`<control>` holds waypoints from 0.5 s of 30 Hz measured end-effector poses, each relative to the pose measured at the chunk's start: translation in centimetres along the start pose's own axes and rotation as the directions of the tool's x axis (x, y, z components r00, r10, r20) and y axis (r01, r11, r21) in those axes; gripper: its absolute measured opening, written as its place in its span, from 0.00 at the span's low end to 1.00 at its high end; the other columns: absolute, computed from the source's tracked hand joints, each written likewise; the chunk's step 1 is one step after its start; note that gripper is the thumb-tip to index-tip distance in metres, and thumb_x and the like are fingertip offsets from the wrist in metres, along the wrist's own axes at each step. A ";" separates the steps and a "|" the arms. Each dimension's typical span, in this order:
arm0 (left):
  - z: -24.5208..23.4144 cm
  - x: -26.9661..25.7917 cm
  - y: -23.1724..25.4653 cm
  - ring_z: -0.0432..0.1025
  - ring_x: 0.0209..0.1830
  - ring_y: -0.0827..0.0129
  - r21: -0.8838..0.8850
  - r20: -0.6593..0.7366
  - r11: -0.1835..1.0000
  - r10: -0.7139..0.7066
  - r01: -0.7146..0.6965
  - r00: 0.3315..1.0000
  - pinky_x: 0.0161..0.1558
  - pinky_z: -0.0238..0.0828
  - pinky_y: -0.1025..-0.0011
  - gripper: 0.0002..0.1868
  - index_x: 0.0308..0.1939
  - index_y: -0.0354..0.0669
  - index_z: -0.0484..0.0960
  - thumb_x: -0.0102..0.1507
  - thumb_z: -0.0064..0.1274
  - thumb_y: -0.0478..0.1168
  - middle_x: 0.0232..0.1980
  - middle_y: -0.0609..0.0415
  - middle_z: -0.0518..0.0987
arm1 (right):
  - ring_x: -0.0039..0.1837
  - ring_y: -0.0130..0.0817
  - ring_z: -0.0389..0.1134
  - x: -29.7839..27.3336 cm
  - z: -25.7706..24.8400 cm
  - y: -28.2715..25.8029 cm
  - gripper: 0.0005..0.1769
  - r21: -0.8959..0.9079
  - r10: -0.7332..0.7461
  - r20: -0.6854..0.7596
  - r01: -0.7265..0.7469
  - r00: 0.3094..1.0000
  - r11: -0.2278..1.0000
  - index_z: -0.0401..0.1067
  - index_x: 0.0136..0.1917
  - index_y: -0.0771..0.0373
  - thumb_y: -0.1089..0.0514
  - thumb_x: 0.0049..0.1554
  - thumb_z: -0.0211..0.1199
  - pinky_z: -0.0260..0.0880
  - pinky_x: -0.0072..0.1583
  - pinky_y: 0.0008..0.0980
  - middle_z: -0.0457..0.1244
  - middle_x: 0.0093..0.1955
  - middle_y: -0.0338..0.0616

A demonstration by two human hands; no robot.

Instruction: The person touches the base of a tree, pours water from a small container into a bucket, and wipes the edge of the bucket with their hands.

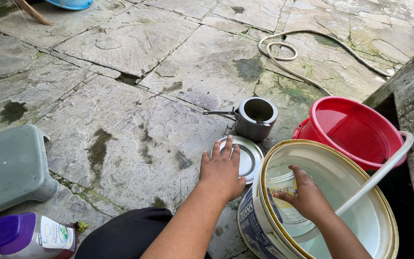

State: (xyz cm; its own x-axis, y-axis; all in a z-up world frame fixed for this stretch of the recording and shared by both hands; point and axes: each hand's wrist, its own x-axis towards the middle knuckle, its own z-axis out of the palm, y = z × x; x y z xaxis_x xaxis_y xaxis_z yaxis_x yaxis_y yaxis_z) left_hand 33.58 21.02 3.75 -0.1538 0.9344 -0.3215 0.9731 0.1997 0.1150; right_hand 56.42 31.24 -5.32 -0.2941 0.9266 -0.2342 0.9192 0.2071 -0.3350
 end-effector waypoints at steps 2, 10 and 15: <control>0.3 0.0 0.2 0.30 0.85 0.51 -0.005 0.060 1.000 0.006 -0.006 0.998 0.77 0.37 0.47 0.48 0.82 0.49 0.40 0.67 0.48 0.59 0.86 0.47 0.31 | 0.74 0.50 0.63 0.2 0.1 0.3 0.61 0.035 -0.019 -0.012 0.019 1.000 0.999 0.54 0.77 0.54 0.34 0.39 0.77 0.66 0.70 0.47 0.62 0.70 0.58; 0.6 0.0 0.3 0.30 0.85 0.50 -0.035 0.137 0.999 0.004 0.001 0.991 0.78 0.36 0.47 0.48 0.82 0.48 0.43 0.67 0.48 0.61 0.86 0.47 0.31 | 0.67 0.52 0.71 0.8 0.5 1.4 0.56 0.042 0.065 0.025 -0.066 0.998 0.997 0.55 0.77 0.54 0.33 0.44 0.73 0.72 0.66 0.45 0.66 0.65 0.62; 1.0 0.2 0.8 0.31 0.85 0.50 -0.028 0.153 0.999 0.031 -0.027 0.988 0.78 0.35 0.47 0.48 0.82 0.48 0.42 0.67 0.48 0.61 0.86 0.50 0.31 | 0.60 0.51 0.75 0.7 0.7 2.2 0.50 0.083 0.015 -0.006 -0.015 1.000 0.996 0.58 0.74 0.56 0.34 0.46 0.72 0.74 0.62 0.46 0.70 0.58 0.61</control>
State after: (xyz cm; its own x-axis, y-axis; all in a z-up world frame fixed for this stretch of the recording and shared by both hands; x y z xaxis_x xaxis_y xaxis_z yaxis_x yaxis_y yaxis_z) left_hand 34.50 21.05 2.82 -0.0951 0.8840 -0.4577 0.9717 0.1822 0.1501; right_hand 57.99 32.10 -6.89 -0.2783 0.9317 -0.2334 0.8985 0.1665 -0.4062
